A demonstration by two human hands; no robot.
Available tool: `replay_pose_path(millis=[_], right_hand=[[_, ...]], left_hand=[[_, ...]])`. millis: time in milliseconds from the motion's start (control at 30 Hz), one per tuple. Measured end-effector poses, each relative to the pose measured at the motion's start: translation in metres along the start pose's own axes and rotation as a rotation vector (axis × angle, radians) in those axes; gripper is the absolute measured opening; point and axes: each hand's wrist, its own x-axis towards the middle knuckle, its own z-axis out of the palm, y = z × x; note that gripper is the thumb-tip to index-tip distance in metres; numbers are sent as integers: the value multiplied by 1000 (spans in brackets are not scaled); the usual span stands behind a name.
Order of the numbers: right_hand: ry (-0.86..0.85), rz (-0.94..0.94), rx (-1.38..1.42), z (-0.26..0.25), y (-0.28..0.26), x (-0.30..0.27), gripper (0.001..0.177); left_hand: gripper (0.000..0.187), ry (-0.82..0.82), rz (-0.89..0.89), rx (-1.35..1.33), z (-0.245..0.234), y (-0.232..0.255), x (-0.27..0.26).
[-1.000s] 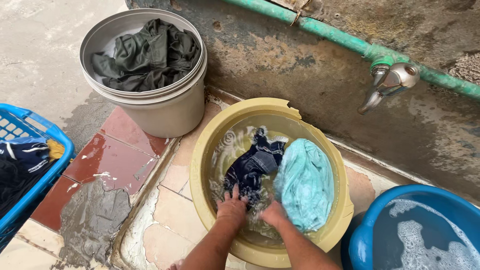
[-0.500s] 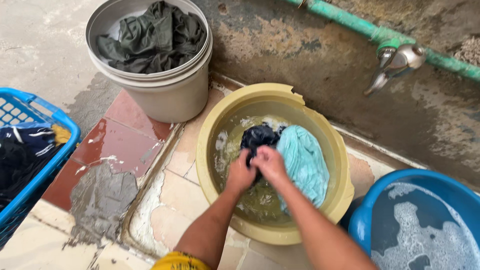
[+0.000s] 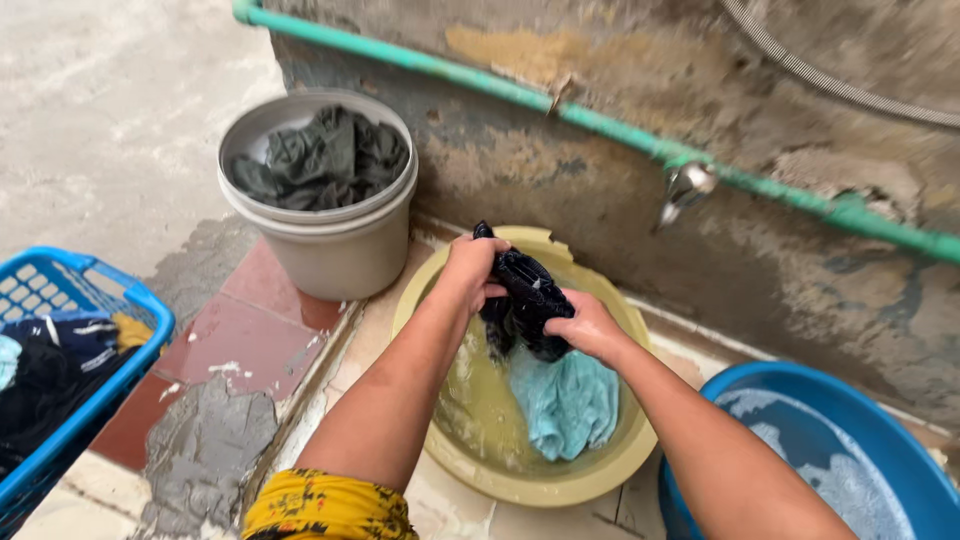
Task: The person washes clothes by hand in a basin, scrubbing and wringing out several garments before placing them into a separate bucket and basket.
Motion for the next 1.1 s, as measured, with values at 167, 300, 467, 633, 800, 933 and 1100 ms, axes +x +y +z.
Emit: replay_pose_path(millis=[167, 300, 467, 633, 800, 933, 1100], right_hand=[[339, -274, -309, -48, -80, -8, 34], [378, -398, -208, -42, -92, -15, 33], [333, -460, -236, -10, -70, -21, 34], [375, -214, 21, 0, -62, -24, 28], [384, -204, 102, -1, -72, -19, 52], [376, -500, -80, -2, -80, -24, 107], [565, -473, -366, 2, -98, -38, 111]], left_hand=[[72, 61, 93, 435, 8, 69, -59], [87, 152, 417, 744, 6, 50, -76], [97, 19, 602, 1116, 5, 19, -90], [96, 29, 327, 1327, 13, 3, -105], [35, 276, 406, 1140, 28, -2, -69], [34, 405, 343, 927, 61, 16, -67], [52, 36, 455, 1000, 80, 34, -95]])
